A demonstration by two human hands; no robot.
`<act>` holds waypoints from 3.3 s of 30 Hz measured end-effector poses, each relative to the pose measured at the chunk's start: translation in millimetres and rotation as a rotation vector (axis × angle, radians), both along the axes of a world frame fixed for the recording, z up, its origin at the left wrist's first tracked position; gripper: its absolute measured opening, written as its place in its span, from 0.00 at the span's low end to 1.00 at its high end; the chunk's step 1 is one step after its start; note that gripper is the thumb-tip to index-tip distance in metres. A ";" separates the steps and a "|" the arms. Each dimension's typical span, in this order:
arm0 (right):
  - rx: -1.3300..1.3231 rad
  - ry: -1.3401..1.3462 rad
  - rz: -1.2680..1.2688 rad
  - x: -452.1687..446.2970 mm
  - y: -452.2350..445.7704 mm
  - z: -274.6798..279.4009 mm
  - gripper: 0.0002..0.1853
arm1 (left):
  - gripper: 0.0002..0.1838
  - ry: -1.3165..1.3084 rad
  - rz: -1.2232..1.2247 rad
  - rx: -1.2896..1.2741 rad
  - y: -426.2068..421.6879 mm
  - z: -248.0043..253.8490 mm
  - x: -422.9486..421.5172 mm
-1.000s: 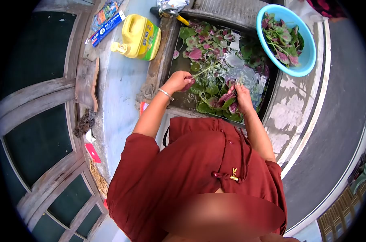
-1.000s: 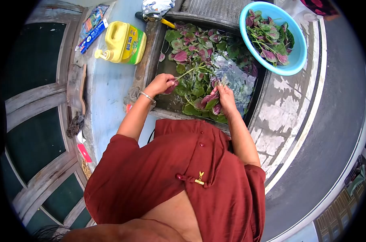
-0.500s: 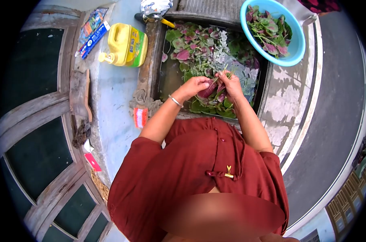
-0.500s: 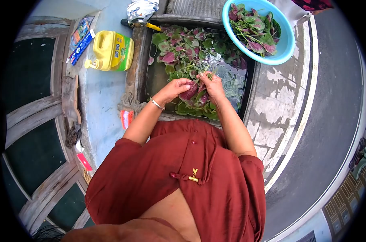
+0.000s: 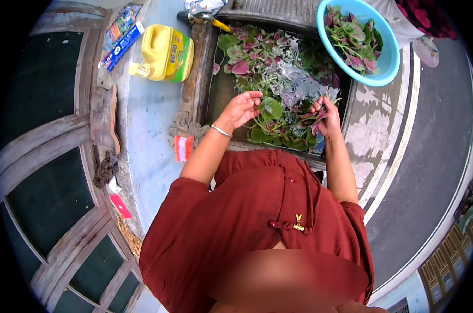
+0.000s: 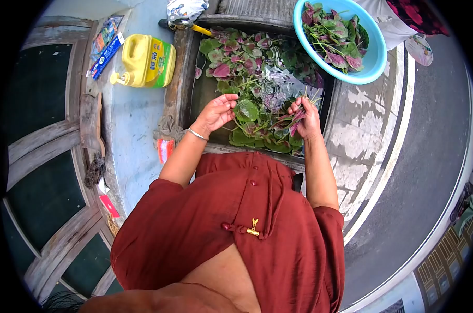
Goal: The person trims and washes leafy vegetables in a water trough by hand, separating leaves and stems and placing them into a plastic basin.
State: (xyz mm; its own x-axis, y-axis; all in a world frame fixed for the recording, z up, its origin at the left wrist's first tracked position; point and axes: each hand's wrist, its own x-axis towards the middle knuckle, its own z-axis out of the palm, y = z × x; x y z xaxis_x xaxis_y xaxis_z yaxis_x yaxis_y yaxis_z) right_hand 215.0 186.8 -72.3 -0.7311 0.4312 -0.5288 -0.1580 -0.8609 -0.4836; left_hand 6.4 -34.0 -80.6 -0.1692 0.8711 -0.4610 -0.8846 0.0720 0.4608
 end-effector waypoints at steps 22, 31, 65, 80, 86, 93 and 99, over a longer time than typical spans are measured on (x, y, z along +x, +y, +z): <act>0.360 -0.036 0.419 -51.8 -47.1 41.7 0.15 | 0.18 -0.433 0.196 0.381 27.1 16.7 35.0; 0.239 -0.102 0.597 -55.4 -76.3 35.7 0.21 | 0.17 1.378 0.087 -0.140 47.9 51.4 50.1; 0.195 -0.219 0.203 69.5 -33.7 2.3 0.12 | 0.07 0.563 -0.201 -0.489 -57.6 -1.8 36.2; -0.075 -0.199 0.179 1.4 -117.2 6.3 0.17 | 0.05 0.724 -0.228 -0.008 -28.8 23.0 47.0; -0.318 -0.035 0.045 -16.7 -127.7 35.4 0.20 | 0.05 0.765 -0.355 0.056 -40.2 7.1 35.8; -0.147 0.011 -0.043 -0.6 -119.5 11.8 0.12 | 0.07 0.725 -0.370 0.012 -35.3 32.0 42.2; -0.042 0.194 -0.100 14.4 -93.2 20.2 0.08 | 0.12 0.750 -0.203 -0.018 -21.1 42.2 47.3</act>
